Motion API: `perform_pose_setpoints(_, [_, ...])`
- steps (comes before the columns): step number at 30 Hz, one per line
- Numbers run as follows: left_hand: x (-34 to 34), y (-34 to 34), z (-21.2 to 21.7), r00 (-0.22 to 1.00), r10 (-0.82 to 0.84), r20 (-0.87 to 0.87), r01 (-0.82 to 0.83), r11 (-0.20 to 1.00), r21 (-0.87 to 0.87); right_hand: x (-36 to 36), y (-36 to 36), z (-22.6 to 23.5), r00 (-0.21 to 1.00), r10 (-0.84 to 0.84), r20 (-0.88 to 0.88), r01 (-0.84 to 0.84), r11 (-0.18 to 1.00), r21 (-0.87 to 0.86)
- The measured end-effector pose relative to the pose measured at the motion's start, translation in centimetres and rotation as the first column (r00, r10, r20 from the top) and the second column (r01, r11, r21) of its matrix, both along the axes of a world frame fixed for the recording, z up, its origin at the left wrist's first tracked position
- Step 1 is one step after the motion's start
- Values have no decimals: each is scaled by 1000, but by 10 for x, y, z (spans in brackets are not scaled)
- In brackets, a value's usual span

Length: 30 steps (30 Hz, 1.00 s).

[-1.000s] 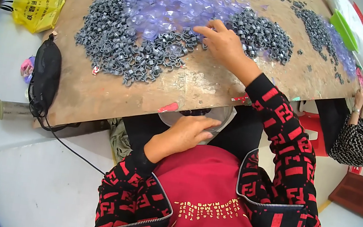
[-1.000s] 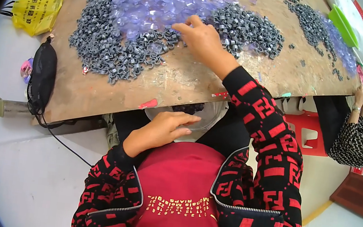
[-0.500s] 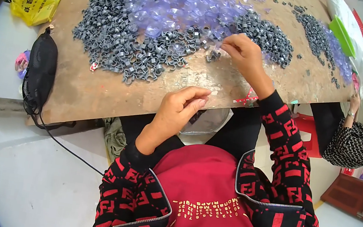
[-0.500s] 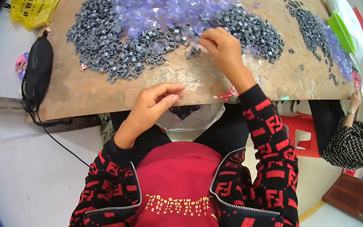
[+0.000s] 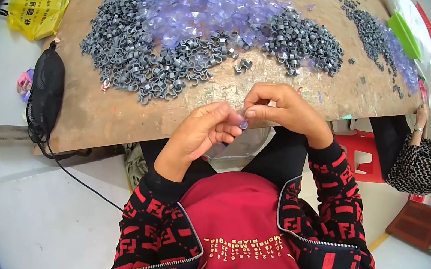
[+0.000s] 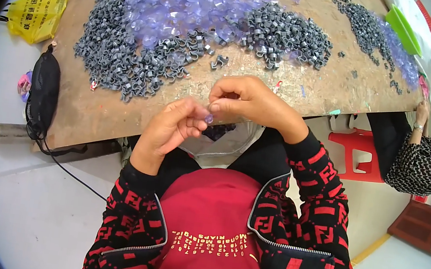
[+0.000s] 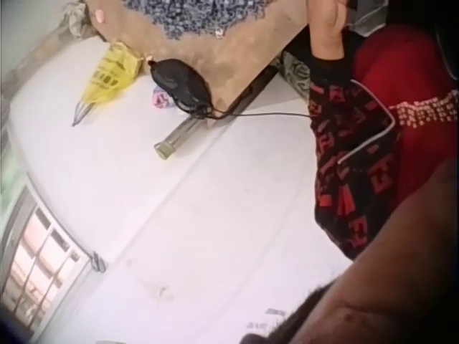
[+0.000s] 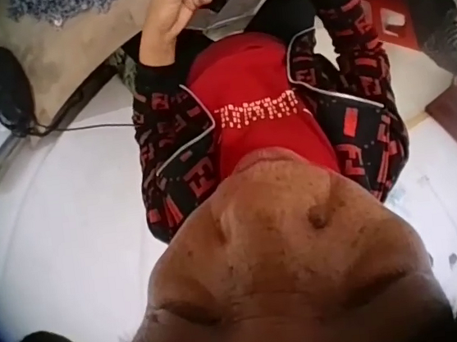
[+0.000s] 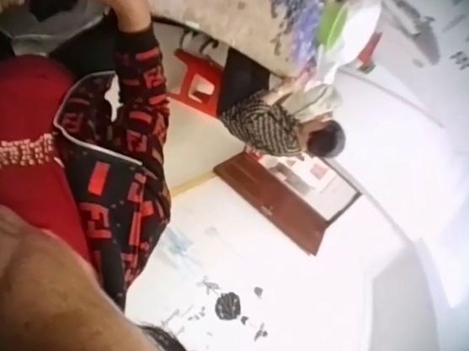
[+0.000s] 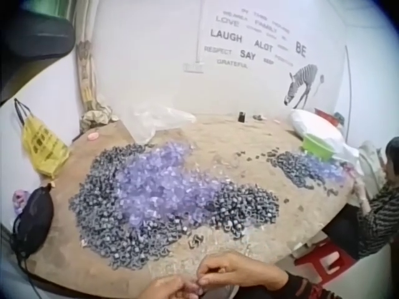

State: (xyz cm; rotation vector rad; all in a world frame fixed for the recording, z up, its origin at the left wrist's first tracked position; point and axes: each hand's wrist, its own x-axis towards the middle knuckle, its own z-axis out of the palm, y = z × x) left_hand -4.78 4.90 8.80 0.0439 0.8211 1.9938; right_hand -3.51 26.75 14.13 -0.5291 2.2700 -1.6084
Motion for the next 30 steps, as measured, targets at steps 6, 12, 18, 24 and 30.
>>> perform_pose_setpoints(6, [11,1,8,985,174,22,-175,979,107,-53,7,-3,824,-149,-547,322,917,235])
perform_pose_setpoints(12, [10,-5,7,964,264,-16,-264,964,29,-81,12,-24,695,-127,-708,499,794,348])
perform_pose_setpoints(18, [4,-7,2,932,363,-4,-361,928,96,-64,10,-44,763,21,-646,407,761,505])
perform_pose_setpoints(24, [2,-3,-1,949,313,47,-316,934,165,-63,9,-56,679,-200,-707,521,809,271])
perform_pose_setpoints(30, [3,9,1,953,288,91,-298,947,119,-42,20,-50,685,-348,-640,588,783,203])
